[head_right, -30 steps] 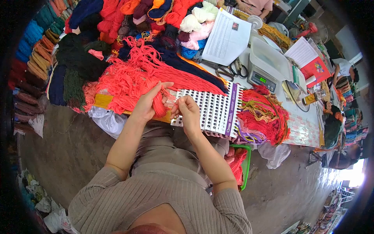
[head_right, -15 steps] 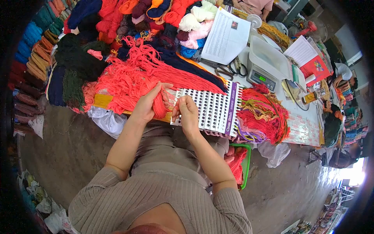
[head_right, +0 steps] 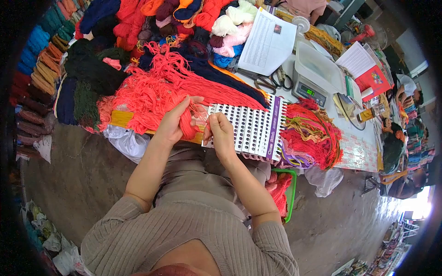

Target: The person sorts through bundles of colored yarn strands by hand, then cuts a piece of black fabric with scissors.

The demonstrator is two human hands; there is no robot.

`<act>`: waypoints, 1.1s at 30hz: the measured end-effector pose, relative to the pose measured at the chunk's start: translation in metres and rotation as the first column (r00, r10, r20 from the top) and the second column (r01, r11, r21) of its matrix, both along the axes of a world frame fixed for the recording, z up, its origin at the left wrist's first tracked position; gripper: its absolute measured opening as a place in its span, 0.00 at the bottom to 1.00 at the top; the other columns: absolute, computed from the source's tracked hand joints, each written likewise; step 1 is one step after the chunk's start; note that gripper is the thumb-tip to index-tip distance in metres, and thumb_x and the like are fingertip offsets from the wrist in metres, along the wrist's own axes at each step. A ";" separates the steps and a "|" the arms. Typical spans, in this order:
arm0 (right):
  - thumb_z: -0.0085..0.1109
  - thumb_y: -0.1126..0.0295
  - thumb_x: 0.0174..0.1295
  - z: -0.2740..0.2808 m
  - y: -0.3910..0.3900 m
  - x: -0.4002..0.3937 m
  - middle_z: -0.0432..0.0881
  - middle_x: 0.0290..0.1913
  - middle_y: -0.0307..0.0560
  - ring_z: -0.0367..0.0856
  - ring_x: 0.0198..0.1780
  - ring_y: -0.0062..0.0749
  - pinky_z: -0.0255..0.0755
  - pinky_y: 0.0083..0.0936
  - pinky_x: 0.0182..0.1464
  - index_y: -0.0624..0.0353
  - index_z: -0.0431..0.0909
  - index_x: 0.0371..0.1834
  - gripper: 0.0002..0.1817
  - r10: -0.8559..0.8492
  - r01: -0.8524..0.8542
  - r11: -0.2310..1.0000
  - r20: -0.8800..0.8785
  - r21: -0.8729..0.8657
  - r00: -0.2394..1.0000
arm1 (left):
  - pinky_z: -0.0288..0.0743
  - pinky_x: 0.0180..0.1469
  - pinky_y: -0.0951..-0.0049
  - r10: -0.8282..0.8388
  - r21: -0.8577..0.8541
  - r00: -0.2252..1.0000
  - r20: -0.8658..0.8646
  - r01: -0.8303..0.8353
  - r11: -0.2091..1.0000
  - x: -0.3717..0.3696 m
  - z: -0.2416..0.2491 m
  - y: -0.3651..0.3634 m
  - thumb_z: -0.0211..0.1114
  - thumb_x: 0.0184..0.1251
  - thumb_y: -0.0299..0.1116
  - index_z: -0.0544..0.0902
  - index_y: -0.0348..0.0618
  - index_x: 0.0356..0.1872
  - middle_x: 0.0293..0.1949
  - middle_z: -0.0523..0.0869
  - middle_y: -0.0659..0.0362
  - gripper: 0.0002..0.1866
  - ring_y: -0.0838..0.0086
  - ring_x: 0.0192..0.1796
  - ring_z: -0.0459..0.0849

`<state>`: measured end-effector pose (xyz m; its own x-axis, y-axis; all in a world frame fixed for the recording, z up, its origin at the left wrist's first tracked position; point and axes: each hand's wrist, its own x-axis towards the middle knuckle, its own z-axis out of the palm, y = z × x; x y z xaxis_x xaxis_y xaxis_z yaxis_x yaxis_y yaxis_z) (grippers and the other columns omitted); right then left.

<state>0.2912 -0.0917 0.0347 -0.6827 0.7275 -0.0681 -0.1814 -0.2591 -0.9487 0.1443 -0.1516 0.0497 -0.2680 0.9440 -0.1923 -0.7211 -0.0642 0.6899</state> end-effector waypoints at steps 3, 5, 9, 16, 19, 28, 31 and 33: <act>0.41 0.60 0.72 0.003 0.001 0.000 0.70 0.17 0.39 0.69 0.16 0.20 0.65 0.16 0.20 0.61 0.68 0.34 0.15 0.068 -0.066 0.995 0.019 -0.073 0.998 | 0.73 0.30 0.84 -0.023 0.002 1.000 0.003 0.023 1.000 0.002 0.008 -0.001 0.48 0.73 0.42 0.76 0.36 0.51 0.36 0.82 0.58 0.20 0.81 0.34 0.78; 0.46 0.61 0.70 0.001 0.003 0.000 0.69 0.15 0.39 0.68 0.15 0.22 0.64 0.17 0.19 0.61 0.69 0.35 0.14 0.152 -0.151 0.988 0.050 -0.026 0.987 | 0.72 0.30 0.84 -0.014 -0.009 1.000 0.022 0.015 1.000 0.003 0.009 0.000 0.48 0.73 0.42 0.75 0.35 0.51 0.37 0.82 0.57 0.20 0.81 0.34 0.78; 0.47 0.63 0.69 0.001 0.001 -0.002 0.68 0.15 0.39 0.68 0.15 0.22 0.64 0.17 0.18 0.61 0.68 0.35 0.12 0.094 -0.094 0.994 -0.012 -0.059 0.996 | 0.73 0.32 0.83 -0.023 0.008 1.000 0.020 0.023 1.000 0.000 -0.003 0.001 0.48 0.73 0.43 0.75 0.36 0.52 0.37 0.82 0.57 0.20 0.81 0.34 0.78; 0.46 0.61 0.70 0.000 -0.001 -0.002 0.67 0.15 0.36 0.65 0.14 0.19 0.61 0.16 0.17 0.61 0.69 0.35 0.13 0.033 -0.037 0.997 -0.055 -0.071 0.998 | 0.75 0.36 0.76 -0.035 -0.008 0.999 0.005 0.035 0.999 0.000 -0.005 0.001 0.48 0.73 0.43 0.74 0.35 0.53 0.37 0.82 0.57 0.20 0.79 0.33 0.78; 0.46 0.61 0.70 0.002 0.000 0.000 0.68 0.16 0.37 0.65 0.14 0.19 0.61 0.16 0.18 0.62 0.70 0.36 0.14 0.079 -0.086 0.992 -0.074 -0.096 0.994 | 0.75 0.33 0.78 -0.081 0.069 0.984 0.159 0.071 0.995 -0.001 -0.008 0.001 0.49 0.72 0.43 0.73 0.34 0.53 0.35 0.82 0.56 0.21 0.80 0.29 0.76; 0.49 0.65 0.68 0.033 0.066 0.048 0.80 0.48 0.51 0.78 0.47 0.31 0.71 0.28 0.50 0.58 0.73 0.37 0.09 -0.258 0.223 0.863 0.017 0.454 0.966 | 0.44 0.11 0.84 -0.276 -0.018 0.959 0.059 0.277 0.961 -0.077 -0.015 -0.022 0.54 0.69 0.47 0.73 0.49 0.18 0.11 0.61 0.72 0.20 0.87 0.10 0.54; 0.48 0.67 0.67 0.051 0.117 0.114 0.77 0.50 0.57 0.76 0.54 0.40 0.68 0.38 0.62 0.64 0.73 0.42 0.10 -0.432 0.350 0.902 -0.503 -0.253 0.749 | 0.45 0.12 0.84 0.028 -0.022 0.966 0.258 -0.023 0.999 -0.156 -0.022 -0.039 0.54 0.70 0.43 0.63 0.53 0.15 0.11 0.56 0.72 0.21 0.86 0.11 0.53; 0.46 0.68 0.68 0.053 0.145 0.159 0.76 0.45 0.52 0.76 0.48 0.36 0.72 0.31 0.55 0.65 0.73 0.43 0.11 -0.309 0.193 0.950 -0.641 -0.247 0.702 | 0.46 0.13 0.84 0.165 -0.025 0.948 0.271 -0.164 0.986 -0.212 -0.032 -0.055 0.52 0.71 0.42 0.62 0.53 0.15 0.11 0.54 0.71 0.21 0.86 0.12 0.53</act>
<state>0.4503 0.0530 0.0876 -0.3857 0.8987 0.2086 -0.8274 -0.2369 -0.5092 -0.0679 -0.2071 0.0178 -0.3568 0.8908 -0.2812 -0.8606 -0.1965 0.4698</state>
